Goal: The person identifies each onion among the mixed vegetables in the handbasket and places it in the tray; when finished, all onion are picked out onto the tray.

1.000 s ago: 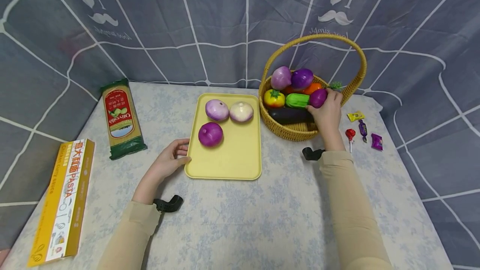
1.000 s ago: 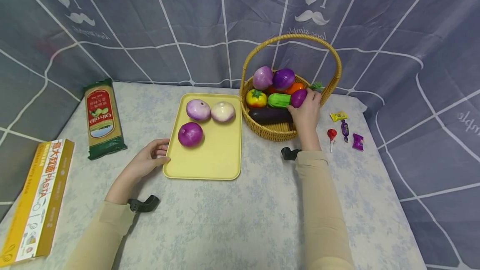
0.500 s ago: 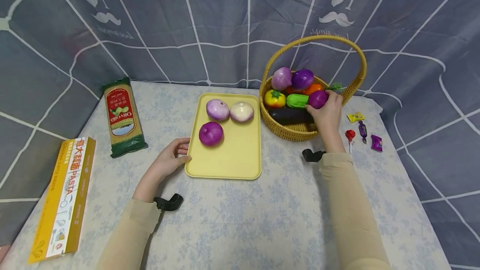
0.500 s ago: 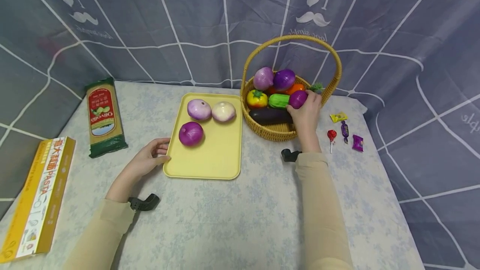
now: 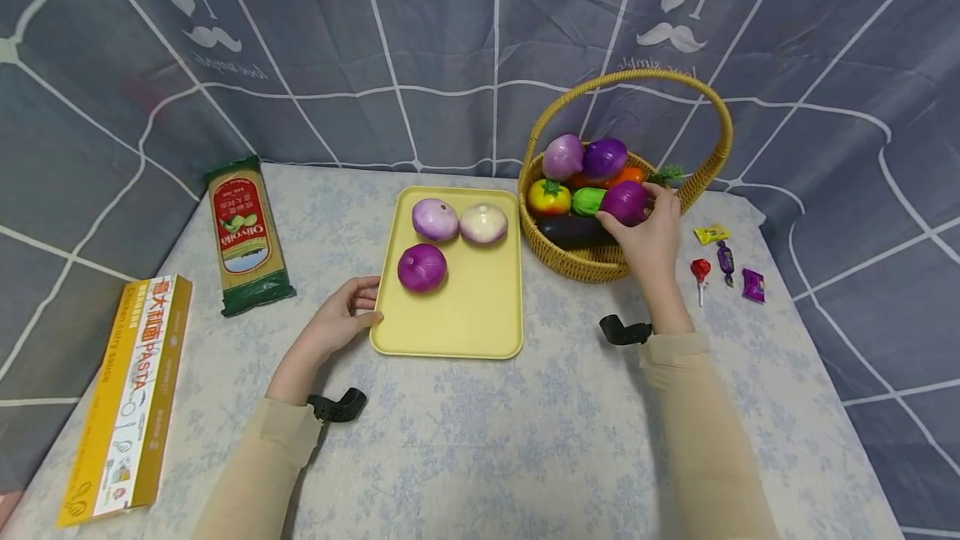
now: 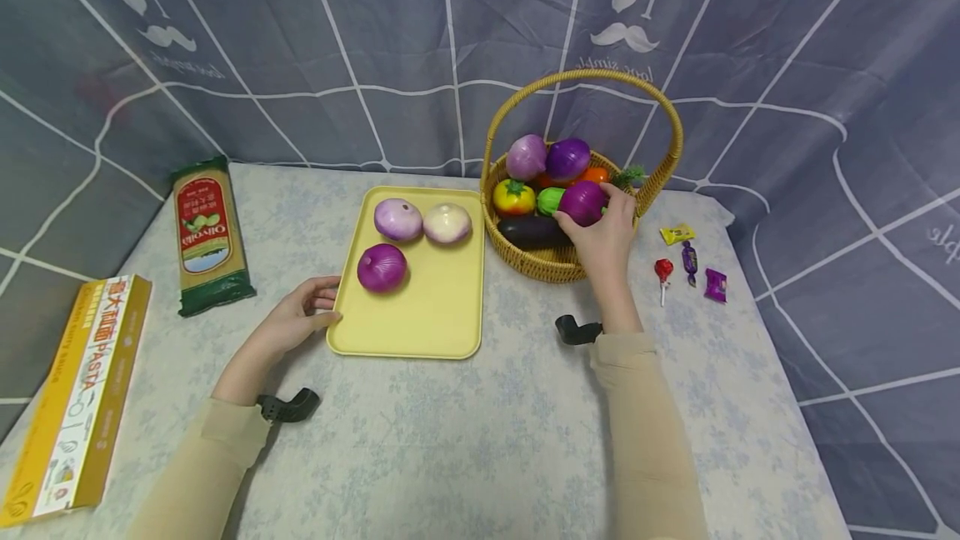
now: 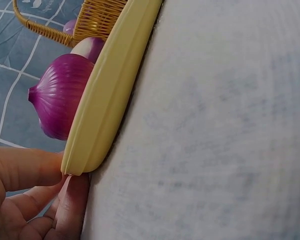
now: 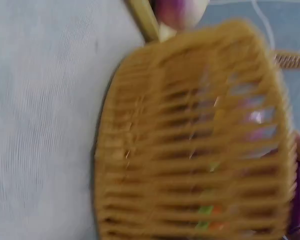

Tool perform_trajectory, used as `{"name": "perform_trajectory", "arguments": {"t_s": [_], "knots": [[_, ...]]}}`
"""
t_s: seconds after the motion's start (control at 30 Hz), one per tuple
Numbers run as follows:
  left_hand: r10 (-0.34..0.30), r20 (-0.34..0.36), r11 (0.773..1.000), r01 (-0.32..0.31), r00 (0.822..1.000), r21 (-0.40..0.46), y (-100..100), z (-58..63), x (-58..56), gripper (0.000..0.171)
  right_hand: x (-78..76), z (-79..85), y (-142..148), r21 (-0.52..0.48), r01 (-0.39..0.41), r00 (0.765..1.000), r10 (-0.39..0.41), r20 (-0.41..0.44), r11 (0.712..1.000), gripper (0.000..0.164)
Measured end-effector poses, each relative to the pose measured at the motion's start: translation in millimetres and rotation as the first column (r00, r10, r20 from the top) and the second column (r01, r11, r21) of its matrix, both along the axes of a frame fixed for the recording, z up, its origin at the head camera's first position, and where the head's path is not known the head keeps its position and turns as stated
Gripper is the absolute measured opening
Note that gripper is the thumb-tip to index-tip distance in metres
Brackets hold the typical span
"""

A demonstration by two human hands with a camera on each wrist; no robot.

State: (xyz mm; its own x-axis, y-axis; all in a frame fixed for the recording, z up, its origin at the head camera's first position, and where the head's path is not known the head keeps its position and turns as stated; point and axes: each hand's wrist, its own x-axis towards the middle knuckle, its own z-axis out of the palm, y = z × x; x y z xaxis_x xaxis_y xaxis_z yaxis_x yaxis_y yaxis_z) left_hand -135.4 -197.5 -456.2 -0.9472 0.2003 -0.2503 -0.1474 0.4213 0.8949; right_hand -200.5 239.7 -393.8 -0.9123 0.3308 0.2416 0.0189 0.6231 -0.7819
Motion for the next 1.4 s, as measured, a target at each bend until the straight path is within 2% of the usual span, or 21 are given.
{"name": "perform_trajectory", "arguments": {"t_s": [0.1, 0.27, 0.37, 0.5, 0.63, 0.77, 0.93, 1.2, 1.4], "knots": [[-0.001, 0.002, 1.0, 0.001, 1.0, -0.001, 0.2, 0.8, 0.1, 0.057, 7.2, 6.2, -10.7, -0.053, -0.037, 0.998, 0.035, -0.048, 0.998, 0.08], [0.002, 0.0, 1.0, -0.002, 1.0, -0.006, 0.7, 1.2, 0.1, 0.057, 18.5, 14.6, -32.5, -0.163, -0.094, 0.994, 0.085, -0.061, 0.982, 0.08], [0.004, -0.002, 1.0, -0.004, 1.0, -0.01, 0.9, 1.2, 0.0, 0.057, 24.2, 15.9, -46.6, -0.266, -0.143, 0.99, 0.133, -0.055, 0.953, 0.08], [0.006, -0.005, 1.0, -0.006, 1.0, -0.013, 1.6, 0.7, -0.1, 0.057, 29.1, 13.3, -62.9, -0.396, -0.215, 0.976, 0.208, -0.061, 0.893, 0.078], [0.008, -0.007, 1.0, -0.008, 1.0, -0.013, 2.2, 0.1, 0.1, 0.057, 31.9, 9.6, -78.4, -0.449, -0.267, 0.961, 0.267, -0.065, 0.853, 0.076], [0.005, -0.003, 1.0, -0.005, 1.0, -0.014, 1.5, -0.5, 0.0, 0.057, 33.8, 3.0, -93.1, -0.458, -0.315, 0.946, 0.316, -0.076, 0.832, 0.076], [0.001, -0.002, 1.0, -0.001, 1.0, -0.011, 0.4, -0.7, 0.0, 0.058, 36.4, -5.0, -108.7, -0.424, -0.362, 0.926, 0.374, -0.057, 0.83, 0.077], [-0.004, -0.004, 1.0, 0.004, 1.0, -0.01, 0.3, -0.6, 0.0, 0.057, 36.8, -15.6, -124.5, -0.389, -0.395, 0.906, 0.423, -0.013, 0.832, 0.078], [0.002, -0.003, 1.0, -0.002, 1.0, -0.015, 0.9, -0.4, 0.1, 0.057, 33.7, -25.7, -132.5, -0.259, -0.419, 0.895, 0.444, 0.045, 0.871, 0.075]]}}
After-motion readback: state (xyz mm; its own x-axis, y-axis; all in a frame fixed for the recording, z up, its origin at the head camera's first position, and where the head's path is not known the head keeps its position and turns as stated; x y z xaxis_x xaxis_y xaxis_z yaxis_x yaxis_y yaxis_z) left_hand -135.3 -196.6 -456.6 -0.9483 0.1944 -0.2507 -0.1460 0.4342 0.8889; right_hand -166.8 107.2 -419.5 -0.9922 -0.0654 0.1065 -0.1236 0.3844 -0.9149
